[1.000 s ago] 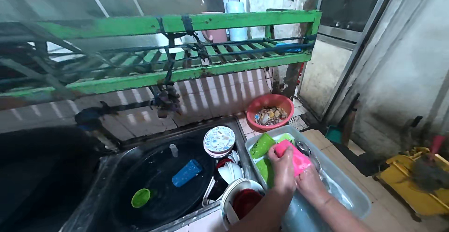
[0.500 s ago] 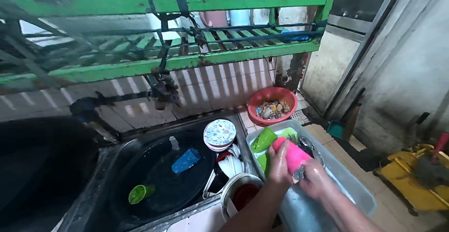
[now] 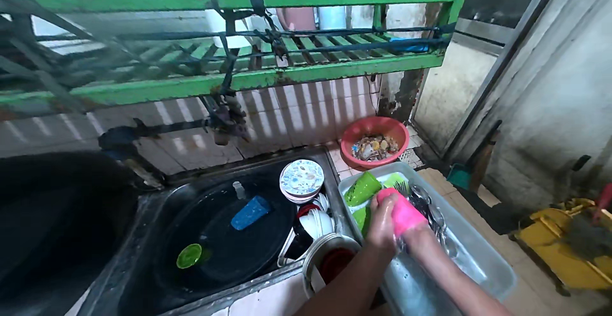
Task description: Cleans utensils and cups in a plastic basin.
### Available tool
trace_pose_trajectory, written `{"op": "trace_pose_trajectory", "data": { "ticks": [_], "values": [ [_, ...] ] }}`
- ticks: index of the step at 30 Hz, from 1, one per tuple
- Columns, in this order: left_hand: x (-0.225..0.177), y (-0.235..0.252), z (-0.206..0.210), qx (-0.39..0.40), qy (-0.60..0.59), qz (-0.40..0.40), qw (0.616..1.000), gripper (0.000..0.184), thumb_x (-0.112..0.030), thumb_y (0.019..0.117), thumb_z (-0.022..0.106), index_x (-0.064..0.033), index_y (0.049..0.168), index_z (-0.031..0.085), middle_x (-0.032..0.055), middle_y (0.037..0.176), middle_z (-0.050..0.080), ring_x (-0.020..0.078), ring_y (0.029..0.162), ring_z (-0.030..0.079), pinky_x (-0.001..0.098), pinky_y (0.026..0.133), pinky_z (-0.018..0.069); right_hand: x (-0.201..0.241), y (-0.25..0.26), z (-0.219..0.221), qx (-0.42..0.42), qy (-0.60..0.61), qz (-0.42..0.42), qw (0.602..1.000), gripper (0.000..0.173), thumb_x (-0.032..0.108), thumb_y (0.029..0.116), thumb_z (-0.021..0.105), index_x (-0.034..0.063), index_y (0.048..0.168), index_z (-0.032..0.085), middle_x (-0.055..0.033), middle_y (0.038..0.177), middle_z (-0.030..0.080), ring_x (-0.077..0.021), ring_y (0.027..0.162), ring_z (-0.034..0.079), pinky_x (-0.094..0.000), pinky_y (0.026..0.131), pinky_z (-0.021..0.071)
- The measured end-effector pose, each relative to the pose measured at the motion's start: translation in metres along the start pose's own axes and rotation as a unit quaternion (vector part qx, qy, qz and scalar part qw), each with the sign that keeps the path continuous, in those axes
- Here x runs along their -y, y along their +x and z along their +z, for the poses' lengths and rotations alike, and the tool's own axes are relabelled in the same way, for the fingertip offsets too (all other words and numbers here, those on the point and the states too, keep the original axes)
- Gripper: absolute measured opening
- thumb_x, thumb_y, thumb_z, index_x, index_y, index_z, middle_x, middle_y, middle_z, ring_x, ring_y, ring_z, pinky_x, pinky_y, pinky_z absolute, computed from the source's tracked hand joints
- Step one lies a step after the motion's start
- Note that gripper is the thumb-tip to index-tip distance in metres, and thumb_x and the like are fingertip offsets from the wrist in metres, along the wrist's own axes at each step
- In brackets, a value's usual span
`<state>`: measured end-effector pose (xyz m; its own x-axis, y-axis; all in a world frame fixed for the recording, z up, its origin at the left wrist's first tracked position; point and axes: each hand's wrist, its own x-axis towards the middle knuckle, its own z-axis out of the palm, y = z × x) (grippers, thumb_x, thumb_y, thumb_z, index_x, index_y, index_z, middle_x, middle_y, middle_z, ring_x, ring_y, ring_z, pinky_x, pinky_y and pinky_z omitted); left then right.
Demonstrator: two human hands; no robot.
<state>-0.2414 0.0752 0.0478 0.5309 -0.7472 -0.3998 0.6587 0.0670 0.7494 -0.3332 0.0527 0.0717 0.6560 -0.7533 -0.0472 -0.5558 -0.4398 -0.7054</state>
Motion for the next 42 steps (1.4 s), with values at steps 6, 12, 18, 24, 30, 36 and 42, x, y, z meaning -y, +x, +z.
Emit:
{"op": "trace_pose_trajectory", "data": {
  "ticks": [6, 12, 18, 24, 30, 36, 42],
  "values": [
    [-0.002, -0.012, 0.002, 0.022, 0.311, 0.068, 0.948, 0.071, -0.029, 0.1019, 0.065, -0.0063, 0.158, 0.028, 0.0214, 0.156, 0.042, 0.0324, 0.137, 0.05, 0.0508, 0.109, 0.0458, -0.034, 0.003, -0.023, 0.071, -0.067, -0.024, 0.995, 0.03, 0.01, 0.1014, 0.057, -0.0078, 0.124, 0.067, -0.0194, 0.123, 0.069, -0.0266, 0.126, 0.061, -0.043, 0.122, 0.0305],
    [-0.025, -0.034, -0.003, 0.316, 0.702, 0.446, 0.457, 0.068, -0.033, 0.0952, 0.07, -0.0211, 0.157, 0.044, 0.0142, 0.156, 0.048, 0.0337, 0.142, 0.046, 0.0562, 0.117, 0.0353, -0.028, 0.002, -0.07, 0.115, 0.551, 0.3, 0.77, 0.032, 0.021, 0.1095, 0.033, 0.0089, 0.099, 0.061, -0.0077, 0.079, 0.068, -0.0162, 0.071, 0.069, -0.0351, 0.064, 0.06],
    [-0.048, -0.011, -0.009, 0.374, 0.718, 0.366, 0.459, 0.08, -0.034, 0.0872, 0.08, -0.0211, 0.157, 0.042, 0.0126, 0.137, 0.062, 0.0325, 0.116, 0.065, 0.0521, 0.096, 0.0544, -0.015, -0.012, -0.094, 0.196, 0.148, 0.163, 0.956, 0.024, 0.007, 0.1011, 0.059, 0.0033, 0.124, 0.064, -0.0095, 0.108, 0.068, -0.0154, 0.096, 0.066, -0.0352, 0.087, 0.0551],
    [-0.072, 0.01, -0.028, 0.151, 0.627, 0.289, 0.707, 0.057, -0.035, 0.0921, 0.078, -0.0086, 0.138, 0.058, 0.0158, 0.161, 0.038, 0.0355, 0.133, 0.055, 0.055, 0.104, 0.0504, -0.025, -0.03, -0.073, 0.312, -0.062, -0.005, 0.948, 0.047, 0.012, 0.1004, 0.063, 0.0098, 0.147, 0.056, -0.0176, 0.149, 0.054, -0.0316, 0.138, 0.051, -0.0502, 0.116, 0.0386],
    [-0.075, 0.007, -0.021, 0.148, 0.708, 0.352, 0.594, 0.034, -0.032, 0.104, 0.059, -0.0026, 0.093, 0.073, 0.0127, 0.099, 0.07, 0.0298, 0.097, 0.069, 0.0515, 0.086, 0.0561, -0.034, -0.036, 0.004, 0.374, -0.252, -0.064, 0.89, 0.048, 0.008, 0.0859, 0.074, 0.0137, 0.133, 0.064, -0.0154, 0.143, 0.055, -0.044, 0.134, 0.048, -0.0663, 0.101, 0.0463],
    [-0.083, -0.002, -0.017, 0.159, 0.807, 0.018, 0.568, 0.043, -0.041, 0.1, 0.062, 0.0002, 0.11, 0.07, 0.022, 0.108, 0.07, 0.0402, 0.105, 0.067, 0.0639, 0.091, 0.0501, -0.053, -0.01, -0.011, 0.338, -0.151, -0.047, 0.928, 0.054, 0.005, 0.0856, 0.075, 0.0064, 0.138, 0.06, -0.0197, 0.144, 0.056, -0.0378, 0.136, 0.05, -0.0564, 0.113, 0.0405],
    [-0.087, -0.007, -0.022, 0.141, 0.514, -0.014, 0.846, 0.038, -0.011, 0.0939, 0.074, -0.0012, 0.128, 0.06, 0.0132, 0.105, 0.068, 0.0182, 0.085, 0.066, 0.0366, 0.077, 0.0561, -0.013, -0.027, -0.07, -0.027, 0.144, -0.008, 0.989, 0.06, 0.021, 0.0765, 0.077, 0.0124, 0.134, 0.06, -0.0069, 0.126, 0.066, -0.0149, 0.111, 0.065, -0.0401, 0.092, 0.0564]
  ]
}}
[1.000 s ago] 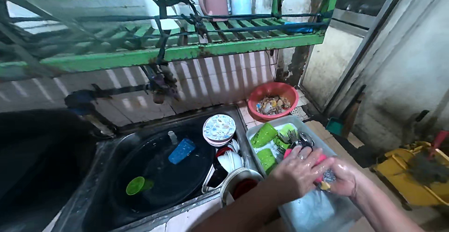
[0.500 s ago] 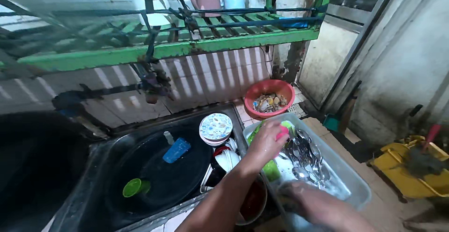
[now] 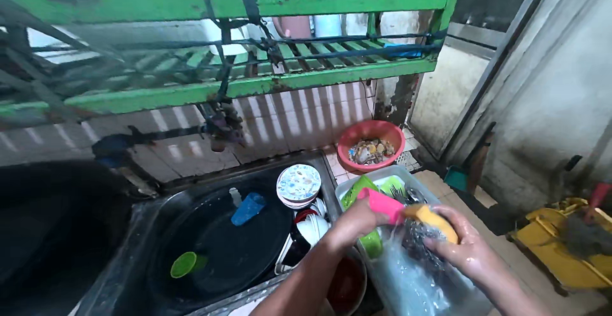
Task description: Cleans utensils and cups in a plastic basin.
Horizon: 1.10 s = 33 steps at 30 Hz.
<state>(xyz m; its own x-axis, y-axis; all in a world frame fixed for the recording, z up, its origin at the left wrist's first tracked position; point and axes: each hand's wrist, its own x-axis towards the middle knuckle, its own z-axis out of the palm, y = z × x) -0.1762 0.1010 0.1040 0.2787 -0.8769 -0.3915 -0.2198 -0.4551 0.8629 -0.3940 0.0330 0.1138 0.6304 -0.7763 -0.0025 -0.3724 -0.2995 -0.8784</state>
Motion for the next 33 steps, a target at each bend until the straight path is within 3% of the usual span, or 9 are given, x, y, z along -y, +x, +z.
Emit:
{"op": "trace_pose_trajectory", "data": {
  "ticks": [3, 6, 10, 15, 18, 21, 26, 29, 33],
  "values": [
    [-0.015, -0.017, 0.035, 0.022, 0.057, 0.024, 0.998, 0.031, -0.009, 0.0943, 0.068, 0.0035, 0.122, 0.062, 0.015, 0.107, 0.067, 0.0202, 0.096, 0.065, 0.0382, 0.088, 0.0536, -0.007, 0.011, 0.024, -0.068, -0.049, -0.157, 0.984, 0.063, 0.039, 0.0876, 0.072, 0.0072, 0.139, 0.057, -0.0103, 0.146, 0.057, -0.0203, 0.133, 0.056, -0.0453, 0.109, 0.0491],
    [-0.02, -0.022, 0.055, 0.053, 0.216, 0.083, 0.971, 0.04, -0.028, 0.1026, 0.058, 0.0042, 0.126, 0.064, 0.0244, 0.123, 0.066, 0.036, 0.12, 0.062, 0.055, 0.105, 0.0463, 0.006, 0.039, 0.017, -0.036, -0.03, 0.018, 0.999, 0.058, 0.034, 0.0971, 0.068, 0.0064, 0.146, 0.053, -0.021, 0.129, 0.065, -0.0336, 0.117, 0.064, -0.0565, 0.101, 0.0492],
    [-0.008, -0.024, 0.07, 0.038, 0.282, 0.158, 0.946, 0.042, -0.033, 0.1047, 0.054, 0.0032, 0.122, 0.067, 0.0227, 0.124, 0.067, 0.0361, 0.124, 0.061, 0.0535, 0.107, 0.0455, 0.007, 0.079, 0.007, 0.049, 0.049, 0.155, 0.986, 0.036, 0.024, 0.1002, 0.065, 0.0089, 0.132, 0.061, -0.0168, 0.108, 0.069, -0.027, 0.095, 0.067, -0.0493, 0.085, 0.055],
    [-0.003, -0.022, 0.057, -0.003, 0.134, 0.11, 0.985, 0.031, -0.011, 0.1006, 0.059, 0.0095, 0.123, 0.063, 0.0231, 0.123, 0.066, 0.0271, 0.118, 0.061, 0.04, 0.107, 0.0452, 0.007, 0.021, 0.044, -0.077, -0.192, -0.145, 0.968, 0.062, 0.05, 0.0954, 0.064, 0.0071, 0.141, 0.059, -0.0152, 0.135, 0.065, -0.032, 0.125, 0.062, -0.0565, 0.105, 0.0491],
    [0.006, -0.022, 0.06, 0.03, 0.244, 0.204, 0.948, 0.037, -0.026, 0.1034, 0.056, 0.0078, 0.114, 0.067, 0.0246, 0.117, 0.067, 0.0359, 0.119, 0.062, 0.0528, 0.107, 0.0447, 0.024, 0.049, 0.023, 0.005, -0.068, 0.052, 0.996, 0.051, 0.038, 0.095, 0.073, 0.0107, 0.137, 0.061, -0.0173, 0.119, 0.069, -0.032, 0.11, 0.066, -0.0574, 0.095, 0.0516],
    [0.033, -0.01, 0.077, -0.074, 0.278, 0.374, 0.882, 0.031, -0.029, 0.0971, 0.063, -0.001, 0.085, 0.071, 0.0143, 0.093, 0.073, 0.0317, 0.107, 0.068, 0.0554, 0.101, 0.0469, 0.018, 0.083, 0.007, 0.128, -0.002, 0.157, 0.979, 0.035, 0.025, 0.0966, 0.07, 0.0107, 0.128, 0.063, -0.0158, 0.105, 0.069, -0.0267, 0.093, 0.067, -0.0491, 0.083, 0.0553],
    [0.02, -0.019, 0.06, 0.012, 0.084, 0.144, 0.986, 0.037, -0.009, 0.1012, 0.057, 0.0131, 0.131, 0.055, 0.023, 0.128, 0.063, 0.0189, 0.121, 0.058, 0.0295, 0.108, 0.0429, 0.023, 0.031, 0.048, -0.002, -0.25, -0.081, 0.965, 0.058, 0.043, 0.0945, 0.067, 0.0156, 0.145, 0.057, -0.0123, 0.135, 0.065, -0.0316, 0.125, 0.062, -0.0574, 0.105, 0.0473],
    [0.017, -0.02, 0.056, 0.072, 0.097, 0.173, 0.978, 0.036, -0.021, 0.0958, 0.069, 0.0065, 0.12, 0.066, 0.02, 0.117, 0.069, 0.0229, 0.113, 0.065, 0.0397, 0.103, 0.0496, 0.028, 0.051, 0.032, 0.069, -0.128, 0.061, 0.988, 0.057, 0.035, 0.0941, 0.074, 0.015, 0.145, 0.056, -0.0155, 0.126, 0.067, -0.031, 0.116, 0.065, -0.0565, 0.1, 0.0503],
    [0.022, -0.016, 0.054, 0.164, -0.128, 0.196, 0.958, 0.039, -0.015, 0.0852, 0.077, 0.0031, 0.117, 0.063, 0.0031, 0.105, 0.071, 0.0051, 0.1, 0.067, 0.0274, 0.093, 0.0559, 0.008, 0.073, -0.006, 0.22, 0.221, 0.167, 0.935, 0.043, 0.01, 0.0904, 0.066, 0.0102, 0.132, 0.056, -0.0068, 0.094, 0.071, -0.0125, 0.079, 0.069, -0.0306, 0.071, 0.0603]
  ]
}}
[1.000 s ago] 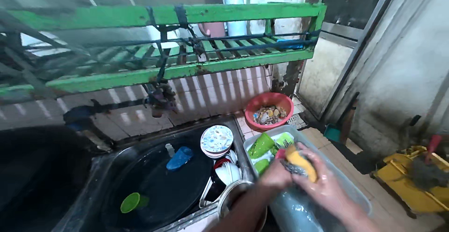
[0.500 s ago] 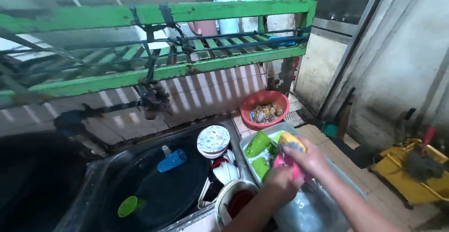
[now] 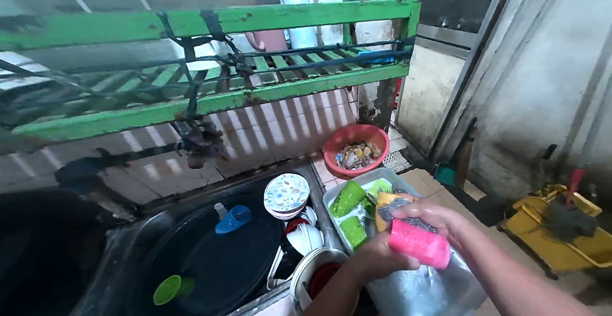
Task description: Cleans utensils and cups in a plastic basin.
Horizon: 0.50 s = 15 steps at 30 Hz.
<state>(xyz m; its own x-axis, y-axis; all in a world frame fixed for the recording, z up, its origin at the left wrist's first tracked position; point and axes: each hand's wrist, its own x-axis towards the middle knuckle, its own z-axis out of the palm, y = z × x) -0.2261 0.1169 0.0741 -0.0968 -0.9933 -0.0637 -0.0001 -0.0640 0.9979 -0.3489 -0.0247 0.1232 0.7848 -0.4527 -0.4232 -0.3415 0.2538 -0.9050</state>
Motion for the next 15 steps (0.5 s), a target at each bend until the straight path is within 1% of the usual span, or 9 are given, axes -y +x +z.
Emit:
{"op": "trace_pose_trajectory", "data": {
  "ticks": [2, 3, 4, 6, 8, 9, 11, 13, 15],
  "values": [
    [-0.004, 0.001, 0.0, -0.031, -0.147, -0.01, 0.989, 0.043, -0.004, 0.0804, 0.077, 0.0024, 0.119, 0.058, 0.001, 0.103, 0.072, 0.0061, 0.098, 0.069, 0.0274, 0.092, 0.0578, -0.02, 0.002, -0.006, 0.05, 0.148, -0.067, 0.985, 0.026, 0.019, 0.0846, 0.065, 0.0132, 0.11, 0.067, -0.0026, 0.086, 0.074, -0.0084, 0.075, 0.071, -0.0272, 0.068, 0.0619],
    [-0.006, 0.003, 0.003, -0.065, -0.203, -0.015, 0.977, 0.043, 0.001, 0.0788, 0.076, 0.0016, 0.118, 0.058, 0.0015, 0.099, 0.073, 0.0073, 0.095, 0.07, 0.0276, 0.09, 0.0588, -0.031, 0.004, -0.002, 0.044, 0.216, -0.092, 0.971, 0.019, 0.023, 0.0893, 0.058, 0.0138, 0.1, 0.07, -0.0016, 0.083, 0.074, -0.0075, 0.074, 0.071, -0.027, 0.068, 0.0614],
    [-0.006, 0.006, 0.007, -0.104, -0.251, -0.007, 0.962, 0.039, 0.005, 0.0786, 0.073, 0.0011, 0.114, 0.058, 0.0025, 0.096, 0.073, 0.0087, 0.092, 0.071, 0.0283, 0.088, 0.0592, -0.041, 0.006, 0.006, 0.003, 0.28, -0.105, 0.954, 0.027, 0.027, 0.0985, 0.046, 0.0131, 0.095, 0.068, -0.0017, 0.08, 0.072, -0.0084, 0.073, 0.07, -0.0279, 0.067, 0.0608],
    [-0.005, 0.013, 0.019, -0.189, -0.303, 0.065, 0.932, 0.026, 0.006, 0.0862, 0.064, 0.0014, 0.111, 0.061, 0.0051, 0.096, 0.073, 0.0102, 0.094, 0.07, 0.0295, 0.091, 0.0574, -0.045, 0.013, 0.032, -0.133, 0.437, -0.111, 0.883, 0.039, 0.04, 0.1089, 0.034, 0.0163, 0.094, 0.061, -0.001, 0.078, 0.066, -0.0116, 0.072, 0.067, -0.0328, 0.065, 0.0591],
    [-0.002, 0.02, 0.029, -0.274, -0.241, 0.124, 0.923, 0.02, -0.005, 0.1, 0.056, 0.0019, 0.116, 0.066, 0.0066, 0.104, 0.073, 0.0102, 0.1, 0.069, 0.0296, 0.095, 0.0555, -0.039, 0.022, 0.054, -0.222, 0.472, -0.137, 0.842, 0.03, 0.042, 0.1078, 0.042, 0.0192, 0.109, 0.062, -0.0017, 0.089, 0.068, -0.0143, 0.082, 0.068, -0.0361, 0.07, 0.0588],
    [-0.006, 0.023, 0.031, -0.299, -0.214, 0.109, 0.924, 0.026, -0.015, 0.1063, 0.05, -0.0001, 0.12, 0.067, 0.0074, 0.108, 0.072, 0.0114, 0.103, 0.068, 0.0312, 0.096, 0.0553, -0.04, 0.024, 0.063, -0.245, 0.439, -0.161, 0.849, 0.026, 0.035, 0.1071, 0.046, 0.0192, 0.123, 0.059, -0.0044, 0.1, 0.069, -0.0167, 0.09, 0.069, -0.0384, 0.076, 0.0594],
    [-0.017, 0.027, 0.03, -0.335, -0.191, 0.02, 0.923, 0.052, -0.046, 0.1106, 0.036, -0.0064, 0.125, 0.066, 0.0096, 0.115, 0.071, 0.0165, 0.109, 0.067, 0.0386, 0.097, 0.0551, -0.047, 0.021, 0.076, -0.292, 0.262, -0.183, 0.902, 0.052, 0.026, 0.1038, 0.055, 0.0198, 0.153, 0.039, -0.0085, 0.125, 0.065, -0.0183, 0.108, 0.067, -0.04, 0.09, 0.0577],
    [-0.024, 0.029, 0.028, -0.368, -0.238, -0.049, 0.898, 0.066, -0.06, 0.1069, 0.031, -0.0081, 0.128, 0.066, 0.0131, 0.118, 0.069, 0.0224, 0.11, 0.066, 0.0449, 0.096, 0.0541, -0.055, 0.019, 0.081, -0.338, 0.051, -0.192, 0.92, 0.068, 0.02, 0.095, 0.066, 0.0103, 0.154, 0.034, -0.0134, 0.135, 0.06, -0.0203, 0.117, 0.062, -0.0421, 0.098, 0.0535],
    [-0.022, 0.03, 0.031, -0.391, -0.301, -0.063, 0.868, 0.06, -0.055, 0.1094, 0.029, -0.009, 0.13, 0.062, 0.0138, 0.115, 0.069, 0.0241, 0.105, 0.067, 0.0458, 0.09, 0.0556, -0.069, 0.023, 0.075, -0.351, -0.128, -0.277, 0.885, 0.063, 0.019, 0.0878, 0.07, 0.0001, 0.145, 0.051, -0.0159, 0.144, 0.058, -0.0229, 0.134, 0.054, -0.0438, 0.112, 0.0445]
  ]
}}
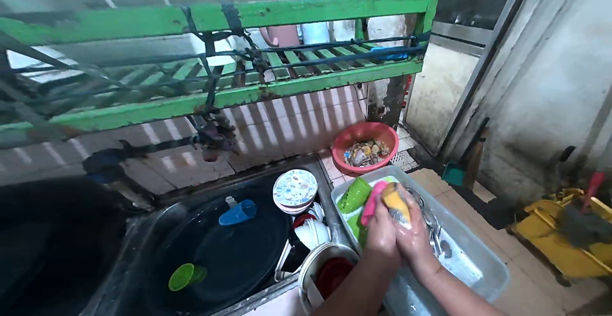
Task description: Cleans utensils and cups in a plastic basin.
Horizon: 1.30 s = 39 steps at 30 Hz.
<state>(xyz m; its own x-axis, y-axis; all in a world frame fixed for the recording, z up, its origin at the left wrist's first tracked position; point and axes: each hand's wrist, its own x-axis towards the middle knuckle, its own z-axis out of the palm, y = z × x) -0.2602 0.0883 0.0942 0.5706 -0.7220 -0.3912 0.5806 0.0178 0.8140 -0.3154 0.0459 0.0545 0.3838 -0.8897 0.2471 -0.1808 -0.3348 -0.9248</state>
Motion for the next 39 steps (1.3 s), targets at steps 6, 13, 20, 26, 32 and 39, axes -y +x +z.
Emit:
{"op": "trace_pose_trajectory", "data": {
  "ticks": [6, 13, 20, 26, 32, 39],
  "values": [
    [-0.004, -0.022, -0.011, 0.043, 0.193, -0.004, 0.98, 0.045, -0.034, 0.1107, 0.045, 0.003, 0.133, 0.057, 0.0203, 0.13, 0.061, 0.0256, 0.12, 0.06, 0.0437, 0.1, 0.0506, 0.002, 0.044, -0.032, 0.056, 0.043, 0.118, 0.991, 0.053, 0.017, 0.0951, 0.068, 0.0024, 0.143, 0.05, -0.0193, 0.119, 0.066, -0.0278, 0.1, 0.066, -0.0494, 0.085, 0.0556],
    [-0.03, -0.007, -0.034, -0.027, 0.114, 0.01, 0.993, 0.031, -0.023, 0.1, 0.067, -0.001, 0.121, 0.064, 0.0152, 0.106, 0.069, 0.0236, 0.097, 0.068, 0.0417, 0.086, 0.0583, 0.018, 0.033, -0.031, 0.053, 0.103, 0.158, 0.981, 0.057, 0.029, 0.1018, 0.061, 0.0075, 0.151, 0.041, -0.0176, 0.118, 0.066, -0.025, 0.099, 0.067, -0.0467, 0.085, 0.0567],
    [-0.029, -0.023, -0.046, 0.124, 0.653, 0.345, 0.663, 0.051, -0.046, 0.1, 0.054, -0.0011, 0.086, 0.074, 0.0137, 0.088, 0.074, 0.0277, 0.097, 0.072, 0.0495, 0.103, 0.0481, 0.038, 0.037, -0.05, 0.096, 0.254, 0.334, 0.903, 0.029, 0.033, 0.1069, 0.048, 0.0091, 0.112, 0.063, -0.0031, 0.08, 0.067, -0.0109, 0.066, 0.065, -0.0291, 0.058, 0.0559],
    [-0.072, 0.012, -0.125, 0.091, 0.747, 0.441, 0.49, 0.029, -0.028, 0.1008, 0.062, -0.0034, 0.1, 0.077, 0.0151, 0.098, 0.075, 0.0327, 0.107, 0.07, 0.0613, 0.121, 0.0275, 0.02, 0.025, -0.064, 0.212, 0.142, 0.328, 0.91, 0.033, 0.025, 0.1075, 0.052, 0.0066, 0.135, 0.057, -0.0122, 0.101, 0.069, -0.0201, 0.083, 0.068, -0.0378, 0.073, 0.0586],
    [-0.148, 0.049, -0.214, -0.128, 0.851, 0.158, 0.485, 0.04, -0.037, 0.1036, 0.059, -0.0029, 0.118, 0.072, 0.0199, 0.116, 0.072, 0.0419, 0.118, 0.064, 0.0739, 0.116, 0.0216, -0.004, -0.021, -0.074, 0.444, -0.228, 0.047, 0.865, 0.049, 0.029, 0.0948, 0.071, 0.0127, 0.141, 0.063, -0.0196, 0.137, 0.063, -0.0358, 0.132, 0.056, -0.0554, 0.113, 0.042],
    [-0.097, 0.052, -0.083, 0.11, 0.774, 0.215, 0.585, 0.034, -0.031, 0.1055, 0.056, -0.0071, 0.126, 0.07, 0.0143, 0.131, 0.066, 0.0326, 0.124, 0.062, 0.0547, 0.106, 0.0488, -0.027, -0.043, -0.057, 0.576, -0.378, -0.069, 0.722, 0.059, 0.018, 0.0965, 0.068, 0.0173, 0.152, 0.049, -0.0119, 0.165, 0.035, -0.0413, 0.15, 0.032, -0.063, 0.119, 0.0306]
  ]
}}
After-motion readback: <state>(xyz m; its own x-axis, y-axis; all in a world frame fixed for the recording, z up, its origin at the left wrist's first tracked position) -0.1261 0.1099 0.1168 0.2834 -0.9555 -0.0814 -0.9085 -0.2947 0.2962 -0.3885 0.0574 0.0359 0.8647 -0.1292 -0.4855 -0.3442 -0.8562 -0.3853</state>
